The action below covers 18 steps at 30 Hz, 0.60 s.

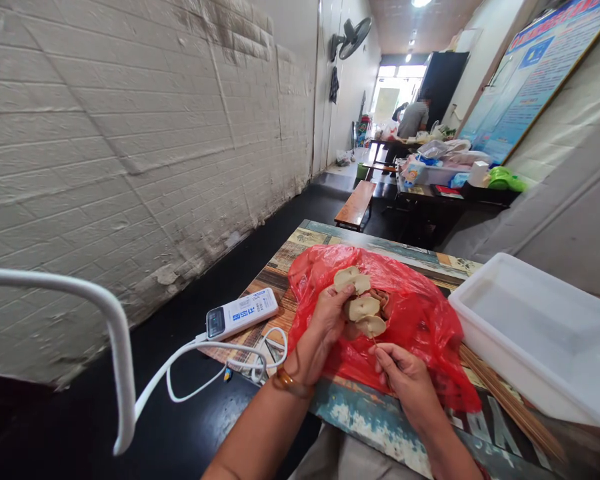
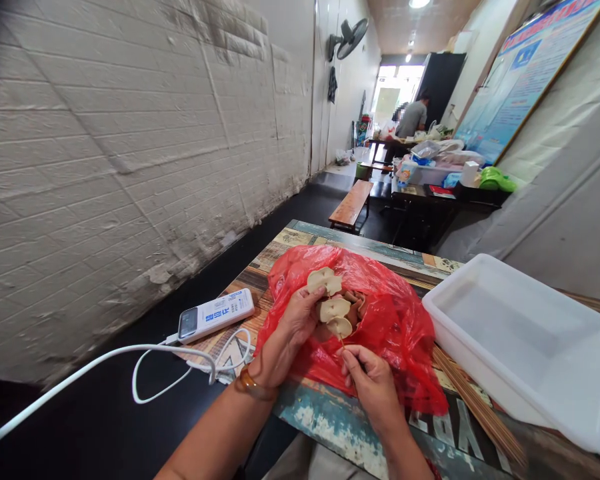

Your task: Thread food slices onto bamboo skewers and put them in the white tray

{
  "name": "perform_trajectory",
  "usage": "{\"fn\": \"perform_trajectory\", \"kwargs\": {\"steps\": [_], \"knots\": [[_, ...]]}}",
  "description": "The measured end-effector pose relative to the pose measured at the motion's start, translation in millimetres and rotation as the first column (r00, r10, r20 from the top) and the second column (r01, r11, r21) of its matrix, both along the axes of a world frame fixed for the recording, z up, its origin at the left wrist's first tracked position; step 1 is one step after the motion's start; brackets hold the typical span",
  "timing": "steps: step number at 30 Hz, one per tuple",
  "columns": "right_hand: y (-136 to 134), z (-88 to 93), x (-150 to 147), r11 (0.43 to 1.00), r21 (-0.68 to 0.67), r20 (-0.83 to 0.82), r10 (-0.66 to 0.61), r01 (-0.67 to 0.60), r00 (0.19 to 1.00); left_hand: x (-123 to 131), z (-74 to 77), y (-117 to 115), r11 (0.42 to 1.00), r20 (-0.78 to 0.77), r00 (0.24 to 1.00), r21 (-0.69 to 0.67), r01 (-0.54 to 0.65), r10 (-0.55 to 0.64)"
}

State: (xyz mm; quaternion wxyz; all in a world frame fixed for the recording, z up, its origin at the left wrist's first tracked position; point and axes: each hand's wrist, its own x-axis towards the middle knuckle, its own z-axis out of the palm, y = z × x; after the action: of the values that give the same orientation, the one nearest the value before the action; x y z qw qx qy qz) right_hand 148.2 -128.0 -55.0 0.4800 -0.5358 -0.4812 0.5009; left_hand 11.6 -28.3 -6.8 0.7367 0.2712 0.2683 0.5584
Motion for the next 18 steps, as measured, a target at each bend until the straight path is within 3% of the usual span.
{"fn": "perform_trajectory", "kwargs": {"steps": [9, 18], "knots": [[-0.5, 2.7, -1.4, 0.998, -0.062, -0.141, -0.012, 0.003, 0.990, 2.1, -10.7, 3.9, 0.998, -0.088, 0.995, 0.047, -0.049, 0.053], [-1.6, 6.0, -2.4, 0.998, -0.061, -0.143, -0.007, -0.001, 0.990, 4.0, -4.7, 0.3, 0.995, -0.103, 0.992, 0.073, -0.063, 0.070]]}}
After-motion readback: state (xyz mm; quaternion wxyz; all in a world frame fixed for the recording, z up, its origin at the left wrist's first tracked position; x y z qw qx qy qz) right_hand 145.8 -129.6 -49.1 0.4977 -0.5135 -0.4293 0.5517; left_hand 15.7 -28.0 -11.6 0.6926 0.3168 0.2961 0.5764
